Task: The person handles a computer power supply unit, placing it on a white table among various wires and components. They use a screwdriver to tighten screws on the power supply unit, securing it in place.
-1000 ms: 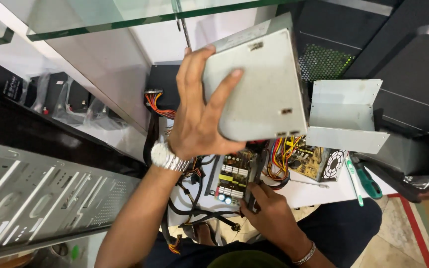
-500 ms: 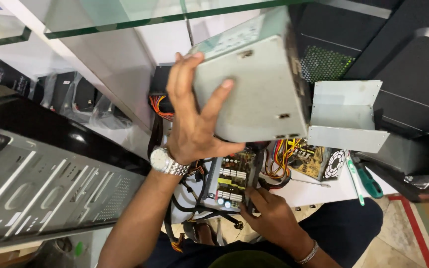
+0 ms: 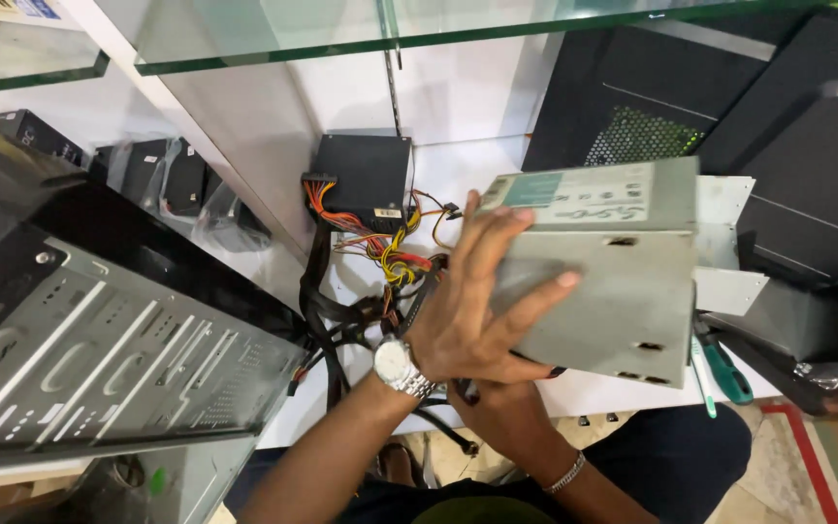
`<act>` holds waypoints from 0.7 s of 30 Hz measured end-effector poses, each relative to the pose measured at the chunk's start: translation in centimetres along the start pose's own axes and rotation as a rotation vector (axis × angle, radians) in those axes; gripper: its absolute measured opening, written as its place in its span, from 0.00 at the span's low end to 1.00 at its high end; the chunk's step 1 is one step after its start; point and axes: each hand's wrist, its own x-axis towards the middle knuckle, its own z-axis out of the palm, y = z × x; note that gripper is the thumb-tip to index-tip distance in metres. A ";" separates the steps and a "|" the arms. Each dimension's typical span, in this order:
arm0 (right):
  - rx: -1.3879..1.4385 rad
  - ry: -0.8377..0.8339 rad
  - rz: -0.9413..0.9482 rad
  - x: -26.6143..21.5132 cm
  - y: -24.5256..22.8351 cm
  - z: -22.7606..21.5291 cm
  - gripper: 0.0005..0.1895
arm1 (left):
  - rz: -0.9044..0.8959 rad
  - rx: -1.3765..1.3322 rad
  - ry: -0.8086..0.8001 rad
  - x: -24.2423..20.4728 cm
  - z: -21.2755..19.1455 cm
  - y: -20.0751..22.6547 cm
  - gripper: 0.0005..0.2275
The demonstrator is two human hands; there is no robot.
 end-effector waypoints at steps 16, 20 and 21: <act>1.349 0.383 0.615 -2.4 6.4 -10.1 0.28 | -0.125 -0.031 -0.025 -2.0 -3.5 -2.1 0.48; 0.799 0.065 0.528 6.1 2.0 -14.8 0.65 | -0.051 -0.104 -0.092 -2.5 -1.6 -1.0 0.46; 0.598 0.029 0.473 6.6 2.3 -15.0 0.60 | -0.064 -0.101 -0.096 -2.5 -1.2 -0.7 0.42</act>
